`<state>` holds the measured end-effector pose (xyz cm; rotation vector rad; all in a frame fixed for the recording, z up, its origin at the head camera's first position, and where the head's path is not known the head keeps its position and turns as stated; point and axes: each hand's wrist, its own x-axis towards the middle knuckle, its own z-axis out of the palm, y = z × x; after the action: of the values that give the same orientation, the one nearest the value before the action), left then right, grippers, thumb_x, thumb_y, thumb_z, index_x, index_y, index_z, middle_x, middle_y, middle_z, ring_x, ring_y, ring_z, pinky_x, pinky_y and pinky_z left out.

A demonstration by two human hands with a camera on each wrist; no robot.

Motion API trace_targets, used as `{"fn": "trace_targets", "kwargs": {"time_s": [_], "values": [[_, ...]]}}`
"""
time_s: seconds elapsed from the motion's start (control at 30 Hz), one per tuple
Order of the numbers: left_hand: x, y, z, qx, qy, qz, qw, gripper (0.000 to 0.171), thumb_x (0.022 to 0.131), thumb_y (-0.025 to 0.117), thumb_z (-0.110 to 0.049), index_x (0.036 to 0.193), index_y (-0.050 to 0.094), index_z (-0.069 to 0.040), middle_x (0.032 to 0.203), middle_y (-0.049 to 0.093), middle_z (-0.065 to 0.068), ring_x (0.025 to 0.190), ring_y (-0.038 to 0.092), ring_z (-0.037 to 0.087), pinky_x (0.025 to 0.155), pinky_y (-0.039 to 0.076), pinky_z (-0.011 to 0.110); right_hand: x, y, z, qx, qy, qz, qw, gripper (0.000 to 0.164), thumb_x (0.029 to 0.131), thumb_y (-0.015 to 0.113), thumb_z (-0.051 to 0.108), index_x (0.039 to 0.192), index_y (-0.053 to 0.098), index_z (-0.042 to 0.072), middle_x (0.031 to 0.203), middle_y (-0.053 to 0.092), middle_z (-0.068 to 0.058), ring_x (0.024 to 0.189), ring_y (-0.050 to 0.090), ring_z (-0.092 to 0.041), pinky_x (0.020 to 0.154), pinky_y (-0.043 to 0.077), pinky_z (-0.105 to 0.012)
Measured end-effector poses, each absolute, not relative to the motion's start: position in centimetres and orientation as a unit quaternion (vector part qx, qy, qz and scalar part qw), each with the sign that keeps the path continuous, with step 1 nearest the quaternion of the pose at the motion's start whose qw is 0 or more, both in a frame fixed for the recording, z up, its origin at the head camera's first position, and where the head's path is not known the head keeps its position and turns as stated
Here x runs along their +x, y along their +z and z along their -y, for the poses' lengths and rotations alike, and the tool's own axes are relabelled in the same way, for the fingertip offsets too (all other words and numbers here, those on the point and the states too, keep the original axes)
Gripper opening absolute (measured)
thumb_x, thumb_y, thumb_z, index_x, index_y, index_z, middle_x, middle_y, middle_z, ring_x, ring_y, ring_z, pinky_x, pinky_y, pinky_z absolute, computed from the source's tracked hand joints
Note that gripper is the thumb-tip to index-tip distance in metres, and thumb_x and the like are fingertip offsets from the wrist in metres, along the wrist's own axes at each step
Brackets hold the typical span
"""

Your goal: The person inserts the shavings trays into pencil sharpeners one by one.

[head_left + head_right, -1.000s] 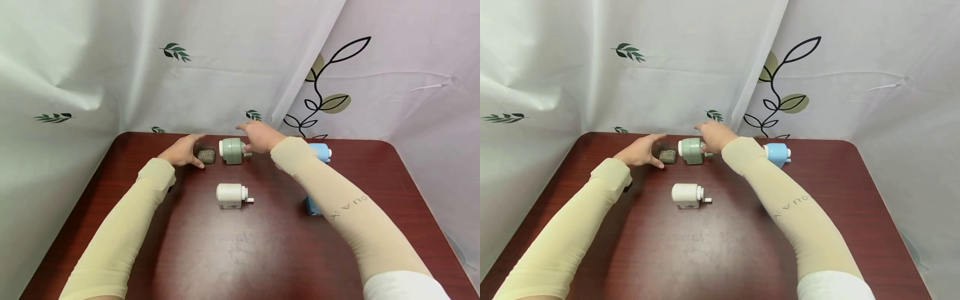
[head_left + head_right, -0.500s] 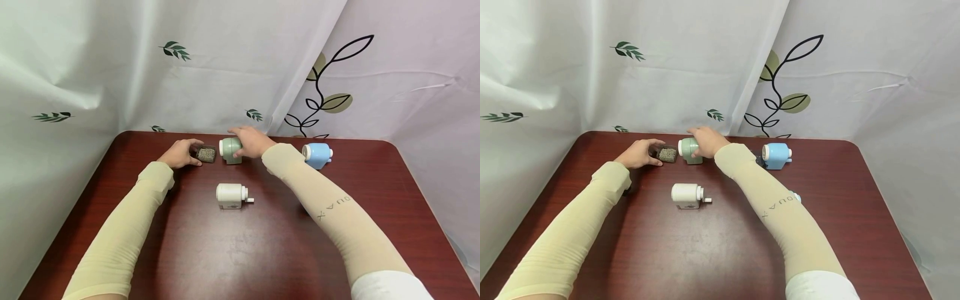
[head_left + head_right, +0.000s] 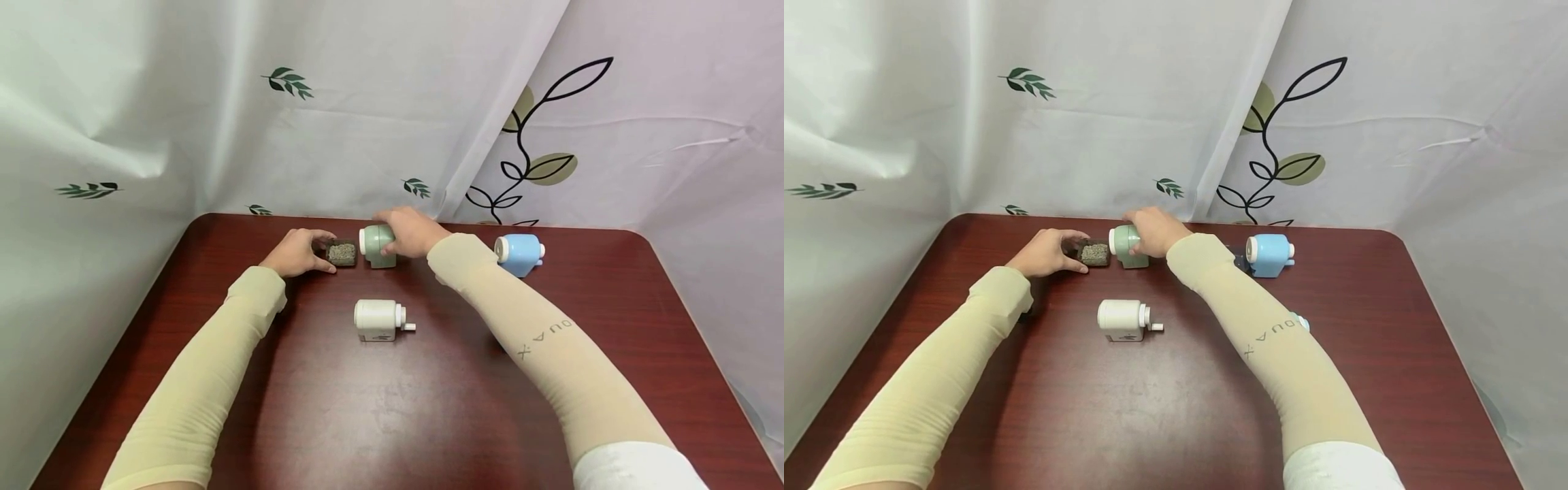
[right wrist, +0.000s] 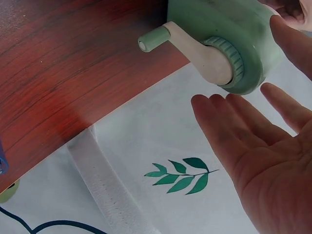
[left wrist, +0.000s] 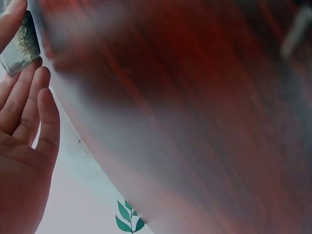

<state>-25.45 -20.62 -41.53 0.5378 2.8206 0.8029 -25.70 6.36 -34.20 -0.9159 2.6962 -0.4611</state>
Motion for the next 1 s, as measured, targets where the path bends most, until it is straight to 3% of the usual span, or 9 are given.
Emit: {"fn": "trace_targets", "kwargs": {"time_s": [0.4, 0.67, 1.0], "values": [[-25.3, -40.8, 19.2, 0.189, 0.248, -0.946, 0.085, 0.069, 0.071, 0.093, -0.022, 0.132, 0.064, -0.005, 0.109, 0.072, 0.014, 0.101, 0.067, 0.028, 0.090, 0.052, 0.045, -25.7, -34.1, -6.1, -0.317, -0.162, -0.926, 0.128, 0.066, 0.088, 0.079, 0.017, 0.147, 0.050, 0.006, 0.140, 0.059, -0.011, 0.123, 0.057, -0.027, 0.104, 0.044, -0.038], [-25.4, -41.3, 18.9, 0.192, 0.241, -0.947, 0.091, 0.070, 0.072, 0.093, -0.024, 0.132, 0.064, -0.004, 0.110, 0.071, 0.014, 0.102, 0.067, 0.028, 0.091, 0.052, 0.045, -25.7, -34.5, -6.0, -0.319, -0.147, -0.929, 0.119, 0.060, 0.088, 0.079, 0.018, 0.142, 0.055, 0.003, 0.130, 0.065, -0.014, 0.110, 0.062, -0.026, 0.098, 0.048, -0.037], [-25.6, -41.4, 17.9, 0.205, 0.246, -0.944, 0.083, 0.070, 0.072, 0.093, -0.025, 0.131, 0.063, -0.002, 0.111, 0.072, 0.015, 0.102, 0.068, 0.028, 0.091, 0.053, 0.044, -25.8, -34.6, -5.9, -0.301, -0.148, -0.934, 0.121, 0.060, 0.087, 0.079, 0.020, 0.141, 0.058, 0.006, 0.129, 0.066, -0.013, 0.108, 0.063, -0.025, 0.096, 0.049, -0.036]]}}
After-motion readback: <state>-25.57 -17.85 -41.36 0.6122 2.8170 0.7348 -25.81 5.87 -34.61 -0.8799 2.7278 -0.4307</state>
